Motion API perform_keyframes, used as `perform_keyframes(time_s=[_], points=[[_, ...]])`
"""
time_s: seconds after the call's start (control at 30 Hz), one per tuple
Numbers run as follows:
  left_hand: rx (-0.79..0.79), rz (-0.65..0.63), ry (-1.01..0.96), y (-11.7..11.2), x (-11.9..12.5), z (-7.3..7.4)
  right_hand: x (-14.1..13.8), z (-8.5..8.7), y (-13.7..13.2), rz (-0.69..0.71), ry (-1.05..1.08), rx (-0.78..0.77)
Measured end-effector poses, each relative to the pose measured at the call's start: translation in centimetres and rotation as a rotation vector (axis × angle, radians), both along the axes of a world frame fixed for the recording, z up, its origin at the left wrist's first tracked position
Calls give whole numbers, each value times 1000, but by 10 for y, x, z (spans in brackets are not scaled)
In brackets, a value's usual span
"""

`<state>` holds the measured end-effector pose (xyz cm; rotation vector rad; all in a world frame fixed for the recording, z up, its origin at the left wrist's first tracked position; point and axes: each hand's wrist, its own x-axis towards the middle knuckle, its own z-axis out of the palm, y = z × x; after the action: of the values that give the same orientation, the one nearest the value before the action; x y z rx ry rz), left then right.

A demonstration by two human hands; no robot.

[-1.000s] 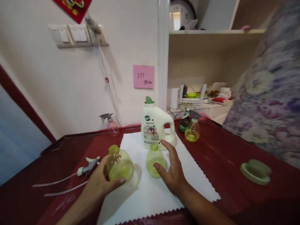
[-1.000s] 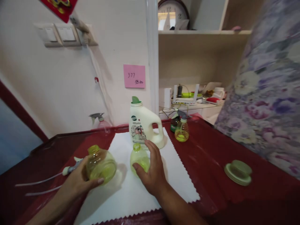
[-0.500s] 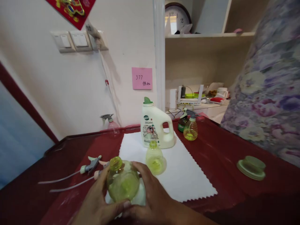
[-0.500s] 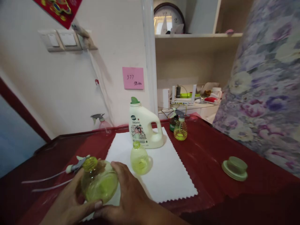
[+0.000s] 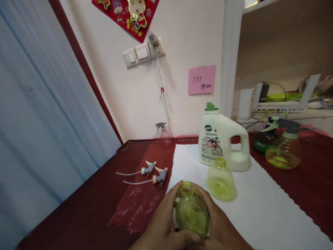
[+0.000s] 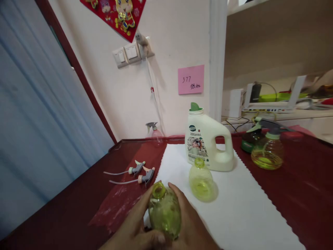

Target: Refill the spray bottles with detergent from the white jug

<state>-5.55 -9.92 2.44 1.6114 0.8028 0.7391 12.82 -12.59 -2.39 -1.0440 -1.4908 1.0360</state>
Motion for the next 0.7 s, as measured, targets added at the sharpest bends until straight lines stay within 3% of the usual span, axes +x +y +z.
perform_keyframes(time_s=[0.1,0.23,0.37,0.5,0.6,0.7], points=[[135,-10,169,6,-17,-3,1,-4,0,-15,-23,-26],[399,74,418,24,-35,19,3,-7,0,-40,-46,-18],[680,189,769,60,-44,34,3,-3,1,-106,-94,-83],[758,113,1118,92,-46,20,2,1,1,-160,-113,-100],[751,119,1151,100,-45,5,2,2,1,-180,-103,-78],[742,146,1136,100,-45,1,2,4,1,-163,-112,-77]])
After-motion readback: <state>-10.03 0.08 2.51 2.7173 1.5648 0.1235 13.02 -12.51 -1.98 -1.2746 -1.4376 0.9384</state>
